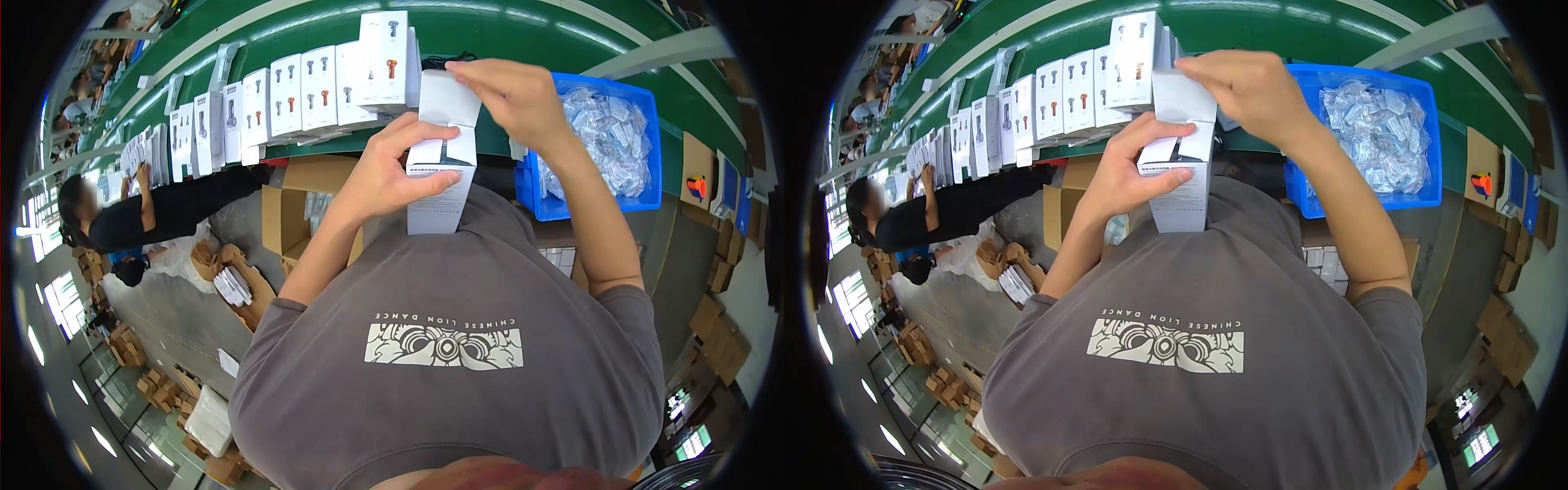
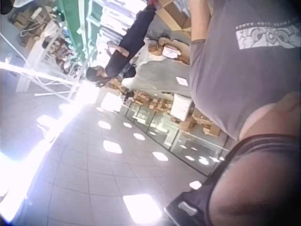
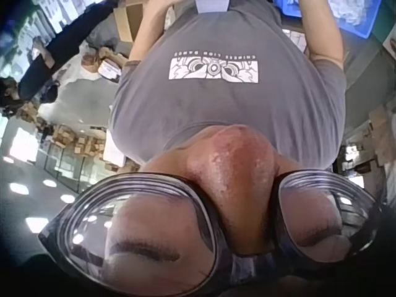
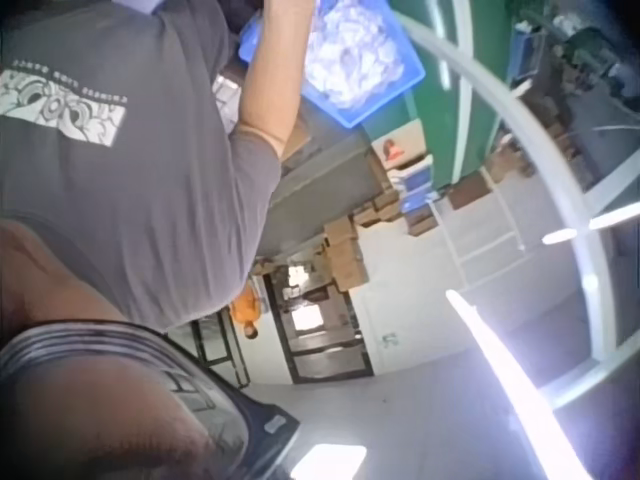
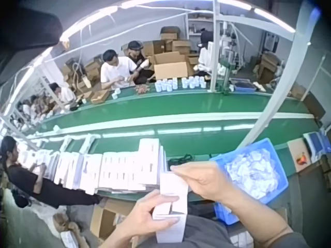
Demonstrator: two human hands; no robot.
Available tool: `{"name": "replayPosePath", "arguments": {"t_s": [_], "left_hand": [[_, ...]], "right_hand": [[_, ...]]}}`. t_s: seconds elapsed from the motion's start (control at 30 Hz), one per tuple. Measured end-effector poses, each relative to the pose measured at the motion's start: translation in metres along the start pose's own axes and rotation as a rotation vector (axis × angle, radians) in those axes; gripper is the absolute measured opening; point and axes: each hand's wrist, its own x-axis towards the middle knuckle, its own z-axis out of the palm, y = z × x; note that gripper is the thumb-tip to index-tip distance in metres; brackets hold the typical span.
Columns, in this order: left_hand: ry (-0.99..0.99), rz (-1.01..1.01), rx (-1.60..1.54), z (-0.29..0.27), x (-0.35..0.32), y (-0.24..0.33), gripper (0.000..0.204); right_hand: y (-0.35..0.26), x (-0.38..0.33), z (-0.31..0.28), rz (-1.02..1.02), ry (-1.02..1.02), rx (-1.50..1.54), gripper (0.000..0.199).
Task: The recorder is manually packing small electronic components from a blue bin into white cardboard boxes at an assembly station.
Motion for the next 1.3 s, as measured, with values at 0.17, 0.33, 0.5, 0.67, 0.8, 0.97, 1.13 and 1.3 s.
{"name": "replayPosePath", "arguments": {"t_s": [0.17, 0.33, 0.5, 0.67, 0.8, 0.97, 1.13, 1.3], "left_hand": [[0.073, 0.034, 0.046, -0.002, -0.004, -0.016, 0.043], [0.114, -0.129, -0.050, 0.005, -0.006, -0.020, 0.054], [0.285, -0.054, -0.206, 0.022, -0.001, -0.026, 0.060], [0.042, -0.166, -0.294, 0.014, 0.007, -0.024, 0.059], [0.153, -0.069, -0.131, 0.019, 0.009, -0.041, 0.064], [0.163, -0.074, -0.340, 0.014, -0.006, -0.033, 0.070], [0.342, 0.042, -0.226, -0.050, -0.018, -0.028, 0.062], [0.630, -0.318, 0.289, -0.140, 0.021, -0.022, 0.056]], "right_hand": [[-0.004, -0.012, 0.008, 0.113, -0.095, 0.346, 0.025], [-0.031, -0.015, 0.016, 0.511, -0.112, 0.526, 0.021], [-0.024, -0.030, 0.020, 0.281, -0.143, 0.366, 0.022], [-0.024, -0.034, 0.020, 0.183, -0.172, 0.311, 0.022], [-0.041, -0.041, 0.019, 0.196, -0.195, 0.244, 0.019], [-0.040, -0.031, 0.020, 0.120, -0.306, 0.300, 0.019], [-0.001, 0.003, 0.023, 0.208, -0.060, 0.520, 0.026], [0.061, 0.035, 0.052, 0.570, 0.106, 0.462, 0.040]]}}
